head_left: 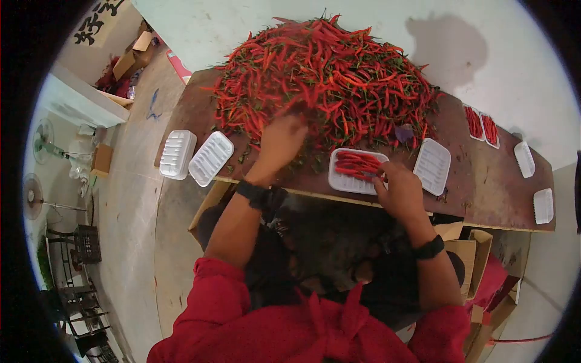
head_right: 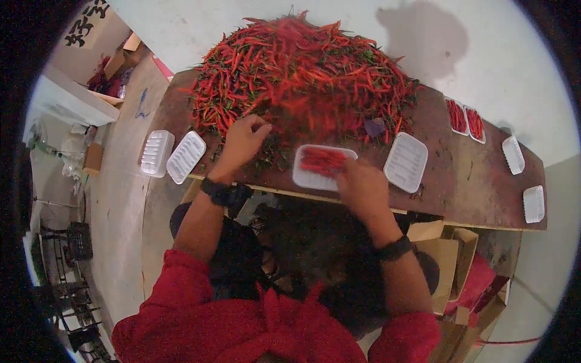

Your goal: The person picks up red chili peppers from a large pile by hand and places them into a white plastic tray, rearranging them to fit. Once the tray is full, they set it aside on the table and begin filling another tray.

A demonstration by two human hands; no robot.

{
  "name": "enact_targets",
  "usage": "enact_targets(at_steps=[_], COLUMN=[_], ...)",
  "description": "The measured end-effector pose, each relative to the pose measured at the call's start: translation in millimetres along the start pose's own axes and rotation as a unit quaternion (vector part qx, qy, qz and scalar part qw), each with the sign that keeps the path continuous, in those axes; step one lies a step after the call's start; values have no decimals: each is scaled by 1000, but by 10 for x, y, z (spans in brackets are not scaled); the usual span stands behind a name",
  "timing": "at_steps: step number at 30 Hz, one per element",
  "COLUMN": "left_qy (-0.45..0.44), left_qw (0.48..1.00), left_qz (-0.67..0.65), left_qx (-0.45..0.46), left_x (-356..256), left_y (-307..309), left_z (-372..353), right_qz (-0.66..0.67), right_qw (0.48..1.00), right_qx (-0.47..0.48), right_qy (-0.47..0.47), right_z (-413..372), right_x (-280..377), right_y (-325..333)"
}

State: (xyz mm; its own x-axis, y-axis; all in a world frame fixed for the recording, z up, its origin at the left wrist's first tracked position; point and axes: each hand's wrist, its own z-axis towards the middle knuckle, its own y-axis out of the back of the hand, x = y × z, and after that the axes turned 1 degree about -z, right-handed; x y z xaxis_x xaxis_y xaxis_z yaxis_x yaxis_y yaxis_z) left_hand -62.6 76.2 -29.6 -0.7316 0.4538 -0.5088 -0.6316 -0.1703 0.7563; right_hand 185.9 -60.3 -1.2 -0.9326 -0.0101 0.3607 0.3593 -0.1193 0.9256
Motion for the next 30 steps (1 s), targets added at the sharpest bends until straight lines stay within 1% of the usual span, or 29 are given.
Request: enact_targets(at_steps=[2, 3, 4, 5, 6, 8, 9, 11, 12, 13, 15, 16, 18, 20, 23, 24, 25, 26, 27, 28, 29, 30], left_qy=[84, 83, 169, 252, 251, 260, 261, 246, 249, 249, 225, 219, 213, 206, 192, 195, 197, 192, 187, 182, 178, 154], left_qw=[982, 983, 954, 910, 911, 886, 887, 859, 846, 847, 833, 827, 827, 826, 819, 828, 836, 836, 823, 809, 808, 804], left_qz=[-161, -161, -236, -310, -310, -351, -351, -395, -407, -408, -401, -410, -415, -422, -444, -439, -433, -436, -455, -474, -476, -489], left_qx=[42, 39, 75, 109, 104, 155, 151, 213, 237, 233, 309, 317, 314, 311, 309, 290, 272, 273, 285, 297, 299, 301], left_x=[4, -106, -235, -309, -288, -233, -242, -302, -332, -365, -438, -478, -500, -482, -503, -570, -633, -686, -738, -794, -857, -918], left_y=[153, 303, 484, 602, 632, 668, 678, 676, 682, 694, 735, 756, 768, 743, 665, 651, 632, 610, 584, 555, 519, 477], left_z=[30, 53, 48, 22, -14, -98, -149, -267, -325, -365, -420, -438, -453, -462, -477, -498, -515, -524, -533, -545, -568, -599], right_qz=[48, 48, 79, 109, 109, 195, 194, 258, 257, 266, 275, 251, 224, 257, 284, 280, 288, 296, 292, 288, 285, 281], right_qw=[997, 997, 995, 993, 993, 977, 977, 958, 958, 955, 951, 954, 957, 952, 946, 947, 946, 944, 946, 950, 954, 955], right_qx=[-36, -39, -23, -6, -7, -13, -12, -54, -52, -39, -25, -18, -13, 3, -3, -5, -24, -44, -47, -54, -60, -64], right_qy=[48, 50, 49, 47, 52, 85, 90, 111, 115, 126, 142, 162, 185, 169, 159, 159, 149, 138, 137, 106, 75, 74], right_z=[-9, -5, 6, 13, 17, 20, 27, 32, 36, 43, 33, 27, 11, -25, -102, -129, -154, -183, -218, -255, -294, -334], right_x=[50, 91, 145, 206, 270, 401, 472, 600, 645, 686, 729, 724, 732, 741, 696, 659, 610, 583, 566, 553, 540, 528], right_y=[-3, -6, -10, -12, -18, -29, -39, -58, -58, -52, -67, -117, -133, -106, -23, -23, -47, -40, -12, 21, 56, 93])
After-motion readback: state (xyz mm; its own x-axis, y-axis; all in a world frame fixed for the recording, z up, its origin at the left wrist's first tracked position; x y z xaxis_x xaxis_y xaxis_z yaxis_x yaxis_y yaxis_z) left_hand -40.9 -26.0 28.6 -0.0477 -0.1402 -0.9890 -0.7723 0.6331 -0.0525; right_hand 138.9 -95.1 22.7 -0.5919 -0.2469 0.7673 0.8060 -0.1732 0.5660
